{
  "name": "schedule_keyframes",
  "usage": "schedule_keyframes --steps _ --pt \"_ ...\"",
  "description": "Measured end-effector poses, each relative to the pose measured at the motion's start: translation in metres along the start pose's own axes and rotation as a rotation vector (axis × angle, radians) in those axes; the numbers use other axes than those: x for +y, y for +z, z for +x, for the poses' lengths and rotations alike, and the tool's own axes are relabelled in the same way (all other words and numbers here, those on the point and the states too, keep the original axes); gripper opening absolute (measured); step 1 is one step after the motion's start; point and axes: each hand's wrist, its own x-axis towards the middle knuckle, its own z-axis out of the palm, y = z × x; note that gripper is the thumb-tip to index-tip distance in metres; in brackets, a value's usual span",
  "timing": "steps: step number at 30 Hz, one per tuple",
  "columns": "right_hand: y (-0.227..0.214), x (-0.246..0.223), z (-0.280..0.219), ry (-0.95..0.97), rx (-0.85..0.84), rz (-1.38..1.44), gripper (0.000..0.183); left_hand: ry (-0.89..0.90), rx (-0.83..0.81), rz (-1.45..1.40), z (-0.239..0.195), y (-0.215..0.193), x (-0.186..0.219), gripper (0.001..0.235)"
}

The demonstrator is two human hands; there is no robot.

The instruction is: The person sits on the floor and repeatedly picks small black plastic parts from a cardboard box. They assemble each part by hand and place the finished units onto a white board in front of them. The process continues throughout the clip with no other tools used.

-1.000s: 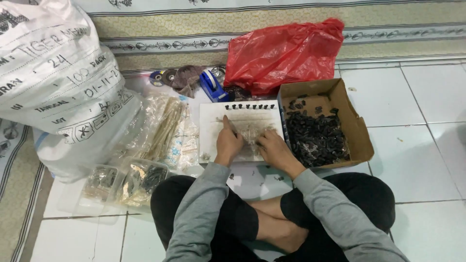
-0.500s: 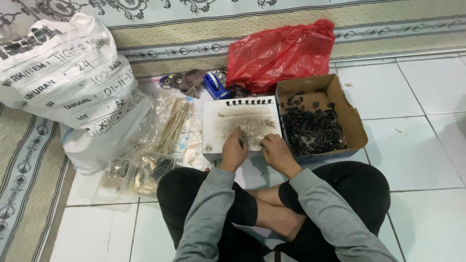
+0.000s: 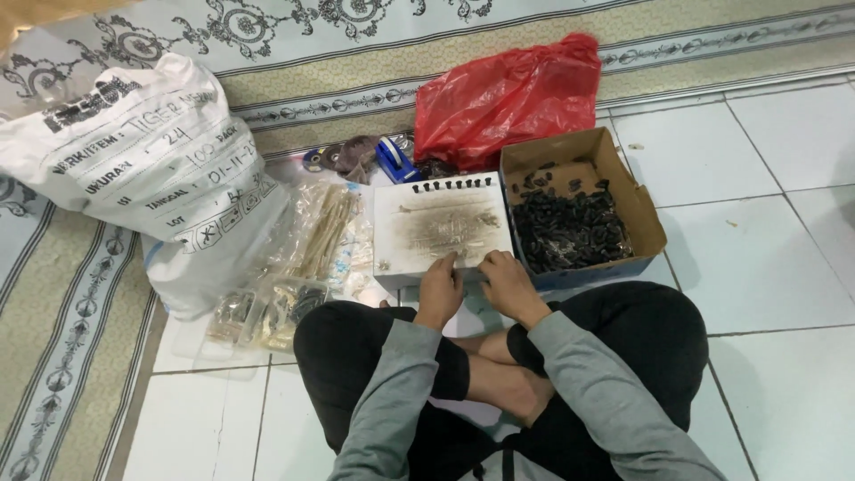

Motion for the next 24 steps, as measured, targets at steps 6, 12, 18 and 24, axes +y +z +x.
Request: schedule_keyframes --steps 6,12,18,24 --pt "-0.044 -0.008 -0.008 0.119 -0.137 0.294 0.031 0.143 0.006 0.0 -0.01 0.012 0.028 0.039" --pt "-0.11 0.046 -0.001 0.285 -0.191 0.172 0.032 0.286 0.04 -0.005 0.022 0.057 0.06 0.029" --pt "-0.103 0.147 -0.007 0.582 -0.121 0.267 0.037 0.407 0.02 0.074 0.094 0.097 0.098 0.022" --pt "-0.051 0.193 0.022 0.702 -0.134 0.392 0.043 0.266 -0.05 0.282 0.16 0.151 0.086 0.011"
